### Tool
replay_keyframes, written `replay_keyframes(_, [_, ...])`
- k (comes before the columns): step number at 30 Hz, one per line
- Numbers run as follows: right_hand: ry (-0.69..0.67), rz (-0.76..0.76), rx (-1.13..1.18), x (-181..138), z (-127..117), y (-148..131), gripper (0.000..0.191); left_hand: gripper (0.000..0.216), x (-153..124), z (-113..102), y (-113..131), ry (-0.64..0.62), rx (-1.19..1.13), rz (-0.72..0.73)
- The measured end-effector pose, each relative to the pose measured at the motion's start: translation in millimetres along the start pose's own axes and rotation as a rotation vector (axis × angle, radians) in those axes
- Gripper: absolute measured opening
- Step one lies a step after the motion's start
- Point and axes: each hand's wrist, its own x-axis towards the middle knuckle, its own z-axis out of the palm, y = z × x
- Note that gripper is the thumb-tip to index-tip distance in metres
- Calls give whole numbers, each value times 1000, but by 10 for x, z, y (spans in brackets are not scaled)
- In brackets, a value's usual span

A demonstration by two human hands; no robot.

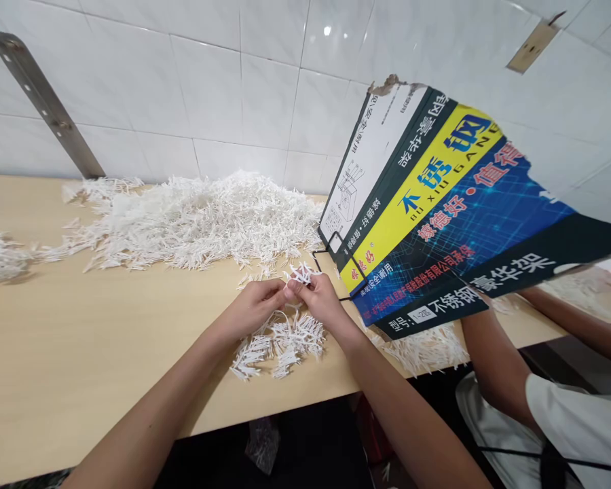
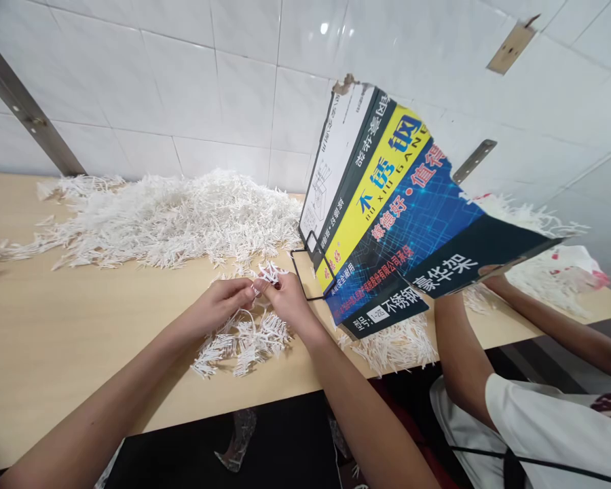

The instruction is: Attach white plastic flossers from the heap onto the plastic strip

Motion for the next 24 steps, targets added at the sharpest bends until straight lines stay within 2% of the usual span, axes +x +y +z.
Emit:
replay_keyframes(3, [-56,20,71,-6,5,11,49,40,12,6,-30,10,68,47])
replay_keyframes(5, [-125,47,214,-29,43,6,51,42,15,-1,-45,17,35,87])
replay_keyframes(9, [-178,128,618,-104,199,-46,51,45,4,-2,-28,4,-158,123])
replay_keyframes(12, [-182,188,793,-141,297,-81,48,48,1,38,14,28,-321,95])
replay_keyframes(16, [-183,226,865,-140,292,-102,42,53,19,88,42,90,-464,38])
replay_keyframes(20, [-167,162,953,-122,197,-150,35,59,32,44,29,189,-588,23])
replay_keyframes(22, [-120,141,963,-110,179,-172,32,58,35,-2,28,239,-596,13])
replay_keyframes(24, [-79,152,932,-93,195,-176,32,53,37,-42,27,310,-486,25])
